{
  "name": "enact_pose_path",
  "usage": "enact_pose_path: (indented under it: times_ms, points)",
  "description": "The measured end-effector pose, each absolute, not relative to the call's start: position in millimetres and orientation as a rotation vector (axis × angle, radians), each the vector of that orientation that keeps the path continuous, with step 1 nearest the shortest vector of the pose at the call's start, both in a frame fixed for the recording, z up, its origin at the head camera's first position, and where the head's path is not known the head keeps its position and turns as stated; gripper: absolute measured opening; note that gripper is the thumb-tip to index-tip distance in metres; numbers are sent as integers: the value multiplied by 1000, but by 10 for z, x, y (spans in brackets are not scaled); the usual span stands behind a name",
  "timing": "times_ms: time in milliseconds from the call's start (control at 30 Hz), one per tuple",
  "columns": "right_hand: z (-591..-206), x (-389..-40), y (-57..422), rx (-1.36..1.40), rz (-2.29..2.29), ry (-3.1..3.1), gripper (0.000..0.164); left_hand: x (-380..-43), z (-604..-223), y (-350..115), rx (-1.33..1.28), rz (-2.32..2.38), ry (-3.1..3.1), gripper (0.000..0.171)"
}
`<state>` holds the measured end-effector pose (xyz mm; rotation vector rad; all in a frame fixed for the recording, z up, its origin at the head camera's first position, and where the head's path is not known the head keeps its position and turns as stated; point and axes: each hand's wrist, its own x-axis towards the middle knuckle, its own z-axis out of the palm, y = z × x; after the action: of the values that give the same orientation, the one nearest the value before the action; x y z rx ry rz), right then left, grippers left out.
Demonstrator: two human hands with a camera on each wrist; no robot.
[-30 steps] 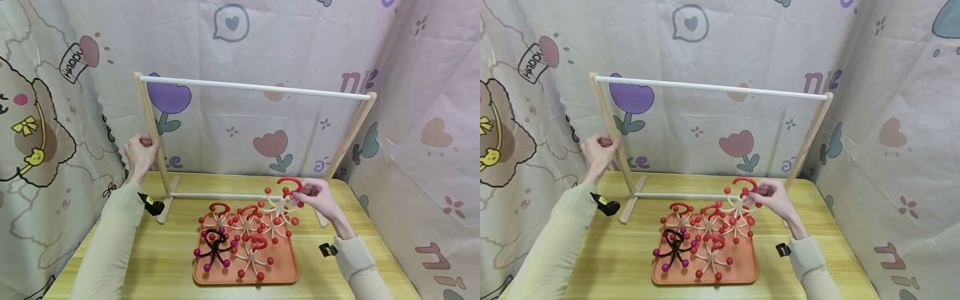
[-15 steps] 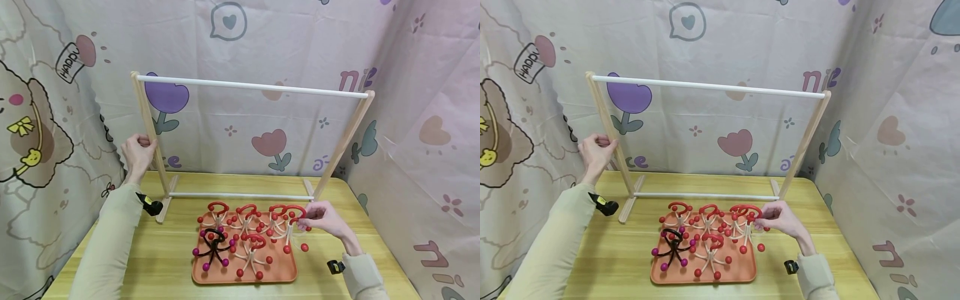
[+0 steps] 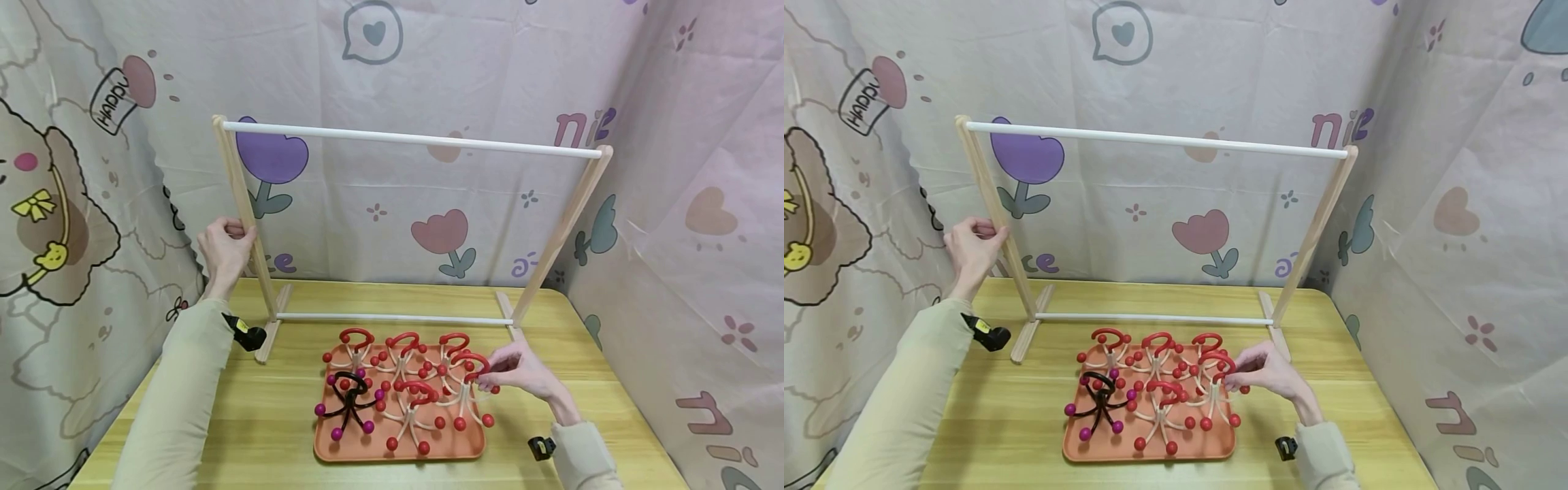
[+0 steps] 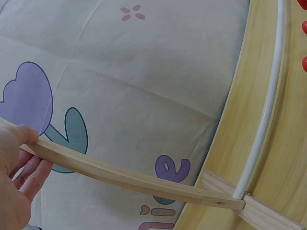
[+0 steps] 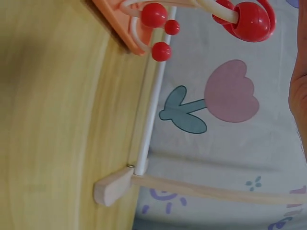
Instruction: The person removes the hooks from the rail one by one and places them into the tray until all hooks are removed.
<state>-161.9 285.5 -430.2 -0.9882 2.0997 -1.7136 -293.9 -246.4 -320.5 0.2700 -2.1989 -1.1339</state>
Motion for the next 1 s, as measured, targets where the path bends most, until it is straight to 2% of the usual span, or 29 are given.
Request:
enact_pose_path:
  times_ms: [1000]
  points:
    - [-4554,-1659,2778,-924,-1643,2096,7,-2935,-3210,-2466,268,-1133,-2198,26]
